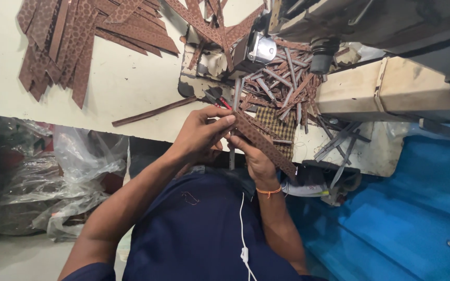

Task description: Stitching together pieces of patterned leather straps using a sewing machine.

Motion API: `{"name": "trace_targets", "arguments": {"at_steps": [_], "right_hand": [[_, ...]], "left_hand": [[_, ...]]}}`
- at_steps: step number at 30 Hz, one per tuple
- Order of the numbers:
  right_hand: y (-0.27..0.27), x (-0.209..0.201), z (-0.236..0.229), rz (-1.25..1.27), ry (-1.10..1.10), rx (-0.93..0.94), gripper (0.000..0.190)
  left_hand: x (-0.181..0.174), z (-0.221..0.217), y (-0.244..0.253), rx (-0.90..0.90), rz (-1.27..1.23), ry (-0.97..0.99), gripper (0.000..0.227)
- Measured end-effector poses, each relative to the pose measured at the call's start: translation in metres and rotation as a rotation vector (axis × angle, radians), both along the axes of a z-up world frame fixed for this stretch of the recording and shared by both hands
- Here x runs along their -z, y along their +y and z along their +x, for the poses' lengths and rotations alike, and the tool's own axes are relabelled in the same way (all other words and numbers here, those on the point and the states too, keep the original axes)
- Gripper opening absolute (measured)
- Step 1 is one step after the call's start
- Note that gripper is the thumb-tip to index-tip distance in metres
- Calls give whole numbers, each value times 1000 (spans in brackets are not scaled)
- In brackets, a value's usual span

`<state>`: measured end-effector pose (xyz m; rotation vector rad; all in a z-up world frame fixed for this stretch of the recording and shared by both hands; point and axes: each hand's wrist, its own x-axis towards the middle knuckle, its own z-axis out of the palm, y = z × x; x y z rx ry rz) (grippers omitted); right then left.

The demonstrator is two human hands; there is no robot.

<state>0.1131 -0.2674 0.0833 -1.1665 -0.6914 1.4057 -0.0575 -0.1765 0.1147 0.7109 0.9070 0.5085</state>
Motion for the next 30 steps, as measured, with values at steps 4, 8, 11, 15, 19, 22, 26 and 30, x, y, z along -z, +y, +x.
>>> {"name": "trace_targets", "arguments": {"at_steps": [4, 8, 11, 15, 19, 22, 26, 30], "right_hand": [[-6, 8, 2, -8, -74, -21, 40], [-4, -4, -3, -59, 5, -13, 47], [-10, 9, -2, -46, -6, 18, 48], [-17, 26, 1, -35, 39, 44, 39], [-15, 18, -8, -286, 189, 110, 28], [-24, 43, -3, -182, 22, 5, 17], [-25, 31, -9, -183, -159, 3, 12], [-21, 11, -18, -146, -140, 82, 19]], "left_hand": [[9, 0, -2, 8, -37, 18, 28], [32, 3, -5, -15, 147, 23, 29], [36, 4, -4, -29, 212, 49, 31], [43, 6, -4, -41, 250, 62, 33], [45, 7, 0, -40, 239, 71, 34], [50, 7, 2, -84, 215, 36, 33], [52, 7, 2, -127, 224, 47, 31], [52, 8, 2, -138, 216, 42, 30]]}}
